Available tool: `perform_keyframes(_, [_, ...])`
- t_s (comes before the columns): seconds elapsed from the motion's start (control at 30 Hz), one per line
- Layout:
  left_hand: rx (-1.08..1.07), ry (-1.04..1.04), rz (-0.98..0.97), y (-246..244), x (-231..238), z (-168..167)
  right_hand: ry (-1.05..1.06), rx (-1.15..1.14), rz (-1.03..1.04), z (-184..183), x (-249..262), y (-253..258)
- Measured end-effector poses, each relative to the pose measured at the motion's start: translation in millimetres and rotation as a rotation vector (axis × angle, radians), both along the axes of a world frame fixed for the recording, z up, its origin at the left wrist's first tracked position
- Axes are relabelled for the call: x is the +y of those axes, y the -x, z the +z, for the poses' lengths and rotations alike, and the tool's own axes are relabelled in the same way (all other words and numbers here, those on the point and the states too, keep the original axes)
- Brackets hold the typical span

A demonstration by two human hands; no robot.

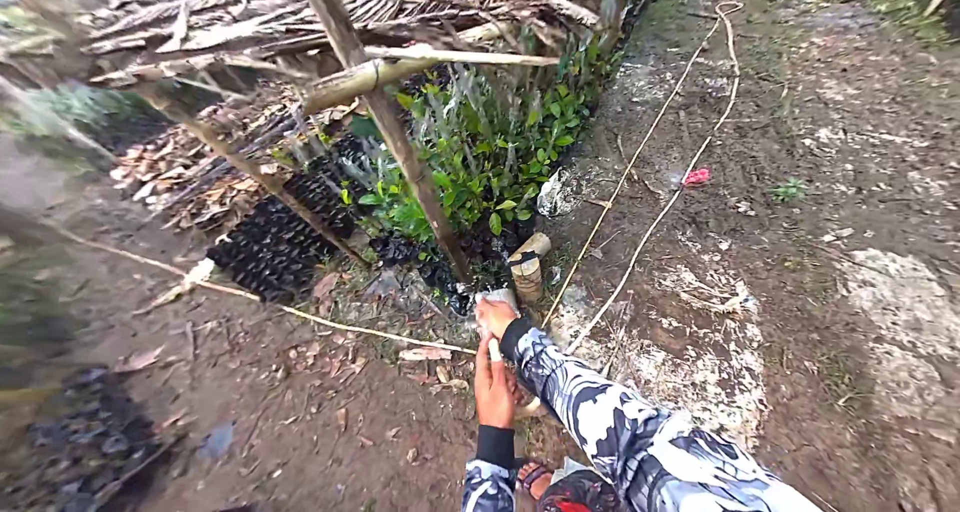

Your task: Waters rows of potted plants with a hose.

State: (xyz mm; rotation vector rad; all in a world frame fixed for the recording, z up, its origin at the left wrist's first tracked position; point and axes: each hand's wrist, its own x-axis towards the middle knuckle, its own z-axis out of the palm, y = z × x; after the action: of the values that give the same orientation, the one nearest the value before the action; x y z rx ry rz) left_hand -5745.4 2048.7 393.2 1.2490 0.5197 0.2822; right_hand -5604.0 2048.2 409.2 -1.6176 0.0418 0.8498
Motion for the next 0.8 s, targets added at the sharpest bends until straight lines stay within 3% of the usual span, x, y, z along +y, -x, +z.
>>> perform_keyframes(0.13, [-0.063, 0.009, 0.087, -6.8, 1.2, 10.2, 0.1, 0.037, 0.065, -4.1, -12.0, -1.4])
perform_keyframes(0.3, [-0.144, -0.012, 0.224, -9.2, 29.7, 37.1, 0.135, -0.22, 0.529, -70.1, -44.0, 17.1])
perform_keyframes(0.4, [-0.162, 0.007, 0.269, -5.1, 50.9, 45.6, 0.264, -0.247, 0.737, -96.2, -72.1, 33.1])
perform_keyframes(0.6, [-0.097, 0.147, 0.344, 29.8, 90.7, 43.6, 0.35, -0.514, 0.896, -132.6, -121.2, 39.6])
perform_keyframes(0.7, [-0.117, 0.202, 0.371, 61.5, 117.0, 44.3, 0.536, -0.587, 0.929, -148.0, -164.2, 23.7])
perform_keyframes(0.8, [-0.17, 0.24, 0.412, 97.1, 147.4, 51.2, 0.78, -0.572, 0.94, -141.4, -218.8, 1.4])
